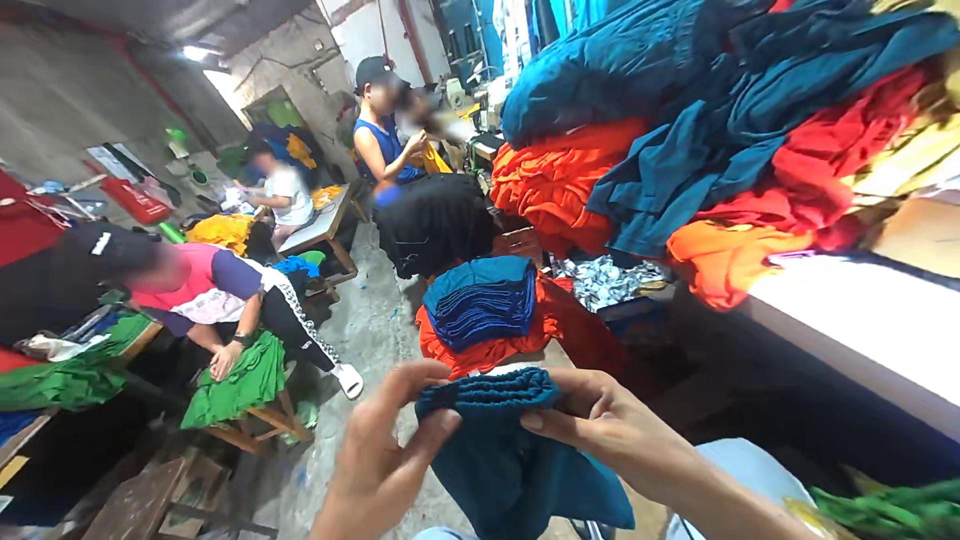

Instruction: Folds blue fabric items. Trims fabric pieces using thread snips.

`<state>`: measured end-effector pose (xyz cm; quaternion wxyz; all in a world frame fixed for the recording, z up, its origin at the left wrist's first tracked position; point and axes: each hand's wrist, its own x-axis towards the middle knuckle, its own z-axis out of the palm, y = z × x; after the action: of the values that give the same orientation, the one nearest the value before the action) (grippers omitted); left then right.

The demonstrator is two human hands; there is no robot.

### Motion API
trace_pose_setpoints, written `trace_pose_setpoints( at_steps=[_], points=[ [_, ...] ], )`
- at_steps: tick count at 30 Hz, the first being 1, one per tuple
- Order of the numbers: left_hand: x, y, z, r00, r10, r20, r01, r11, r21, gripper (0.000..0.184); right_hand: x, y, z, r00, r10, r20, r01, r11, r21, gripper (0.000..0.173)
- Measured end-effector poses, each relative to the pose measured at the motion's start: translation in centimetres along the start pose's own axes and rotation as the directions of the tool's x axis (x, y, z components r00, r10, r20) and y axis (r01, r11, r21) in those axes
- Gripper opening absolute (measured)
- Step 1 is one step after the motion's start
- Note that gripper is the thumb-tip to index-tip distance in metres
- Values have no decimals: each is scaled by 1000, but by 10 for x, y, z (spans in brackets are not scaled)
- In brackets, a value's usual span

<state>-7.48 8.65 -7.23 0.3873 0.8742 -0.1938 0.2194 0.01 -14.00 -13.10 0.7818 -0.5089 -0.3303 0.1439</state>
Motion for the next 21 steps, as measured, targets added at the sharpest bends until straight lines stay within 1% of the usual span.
trace_pose_setpoints(
  at_steps=[1,2,3,4,6,8,12,14,16,19,21],
  points=[
    [2,6,2,999,27,46,-34,987,157,45,-1,1,-1,1000,-23,7,23,1000,-3,14],
    [5,14,6,994,56,93,-81,954,289,56,-1,2,-2,998,-57,24,57,998,-19,14],
    [9,23,11,986,77,145,-128,914,386,61,-2,4,-3,995,-93,47,95,995,-43,16],
    [12,31,15,978,83,189,-161,879,448,60,-2,7,-2,990,-124,69,128,989,-71,16],
    [15,44,20,969,66,237,-183,836,517,49,-4,9,0,987,-125,98,136,985,-110,14],
    [15,49,21,959,24,281,-174,836,521,39,-8,6,3,993,-89,80,98,988,-123,16],
    [9,58,20,944,-22,330,-160,842,514,32,-19,3,8,997,-47,65,53,993,-108,19],
    [10,65,16,914,-95,395,-114,874,472,32,-21,2,7,995,-52,85,60,993,-104,18],
    [16,69,10,864,-146,482,-69,914,400,33,-21,1,6,992,-67,104,78,991,-105,18],
    [24,71,5,820,-116,561,-84,944,318,31,-21,-2,3,989,-82,121,96,989,-113,17],
    [30,74,-1,819,-67,570,-122,950,287,28,-23,-8,-2,980,-97,173,113,990,-88,23]
  ],
)
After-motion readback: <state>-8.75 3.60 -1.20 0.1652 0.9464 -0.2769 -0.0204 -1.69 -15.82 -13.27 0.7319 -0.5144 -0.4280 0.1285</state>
